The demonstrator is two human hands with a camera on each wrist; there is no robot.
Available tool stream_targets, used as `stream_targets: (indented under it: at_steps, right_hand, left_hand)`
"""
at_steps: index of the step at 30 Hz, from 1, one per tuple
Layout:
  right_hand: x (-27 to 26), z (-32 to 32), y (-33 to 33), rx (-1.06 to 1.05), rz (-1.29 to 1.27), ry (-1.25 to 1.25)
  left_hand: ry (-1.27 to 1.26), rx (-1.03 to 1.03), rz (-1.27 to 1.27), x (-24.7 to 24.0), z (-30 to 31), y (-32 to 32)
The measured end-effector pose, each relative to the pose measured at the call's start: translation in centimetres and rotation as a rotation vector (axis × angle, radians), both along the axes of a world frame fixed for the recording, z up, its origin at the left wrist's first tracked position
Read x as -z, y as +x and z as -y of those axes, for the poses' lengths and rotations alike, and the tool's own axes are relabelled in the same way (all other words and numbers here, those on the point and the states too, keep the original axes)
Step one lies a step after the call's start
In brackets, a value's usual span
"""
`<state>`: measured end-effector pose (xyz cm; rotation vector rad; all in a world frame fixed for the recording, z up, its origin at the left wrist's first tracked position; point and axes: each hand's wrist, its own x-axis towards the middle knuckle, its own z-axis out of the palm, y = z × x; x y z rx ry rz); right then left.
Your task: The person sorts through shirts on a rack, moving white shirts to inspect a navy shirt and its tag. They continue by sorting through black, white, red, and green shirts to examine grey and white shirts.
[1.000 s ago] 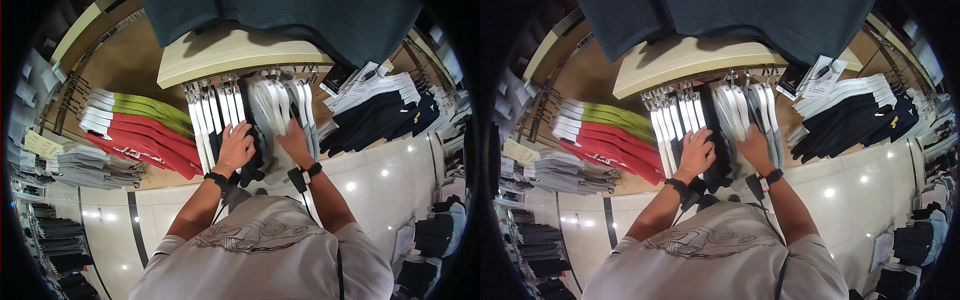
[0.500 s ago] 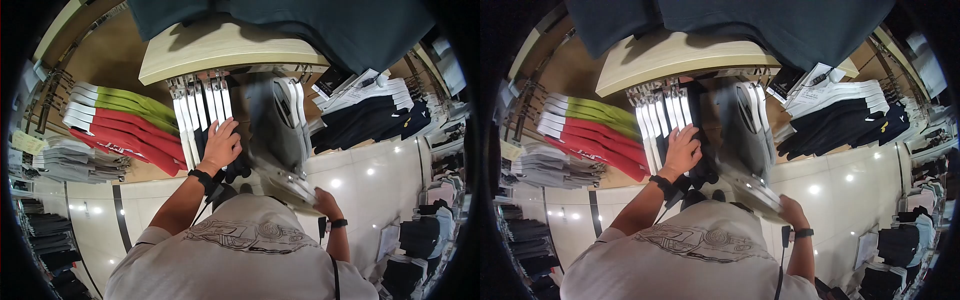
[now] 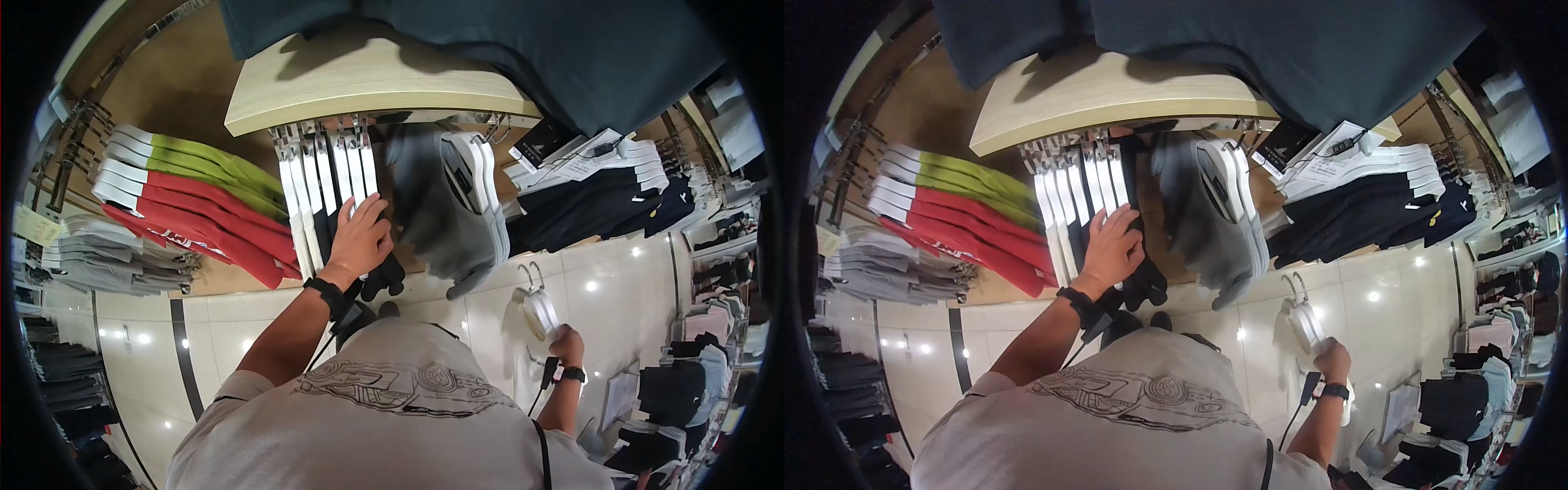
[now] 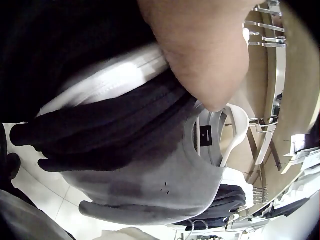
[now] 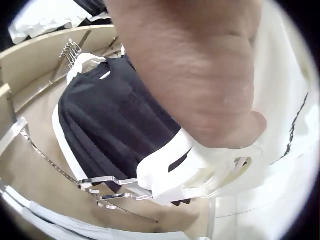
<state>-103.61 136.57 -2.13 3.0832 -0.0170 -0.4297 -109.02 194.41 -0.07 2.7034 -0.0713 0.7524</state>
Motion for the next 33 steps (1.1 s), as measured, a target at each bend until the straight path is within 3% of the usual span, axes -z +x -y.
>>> stream_targets:
  at_steps: [5,13,17,24,27,33]
  right_hand:
    - [-2.8,-4.8,3.4,-0.038,0.136,0.066]
    - [-9.1,-15.6,8.2,-0.209,0.363,0.572]
    - [-9.6,-19.9,11.1,-0.24,0.364,0.659]
    - [-6.5,-26.5,14.6,-0.314,0.335,0.73]
    - [-3.8,-27.8,15.2,-0.473,0.331,0.777]
    - [-1.8,-28.3,15.0,-0.493,0.167,0.89]
  left_hand:
    - [-0.001,-0.002,0.009,0.0,0.1,0.0]
    - [0.024,0.002,0.007,0.1,0.1,-0.1]
    - [0.019,0.011,0.006,-0.1,0.1,-0.2]
    - [0.019,-0.001,0.019,-0.3,0.3,-0.2]
    - [0.022,-0.009,-0.002,-0.4,0.4,-0.2]
    - [0.021,-0.009,-0.009,-0.3,0.3,0.2]
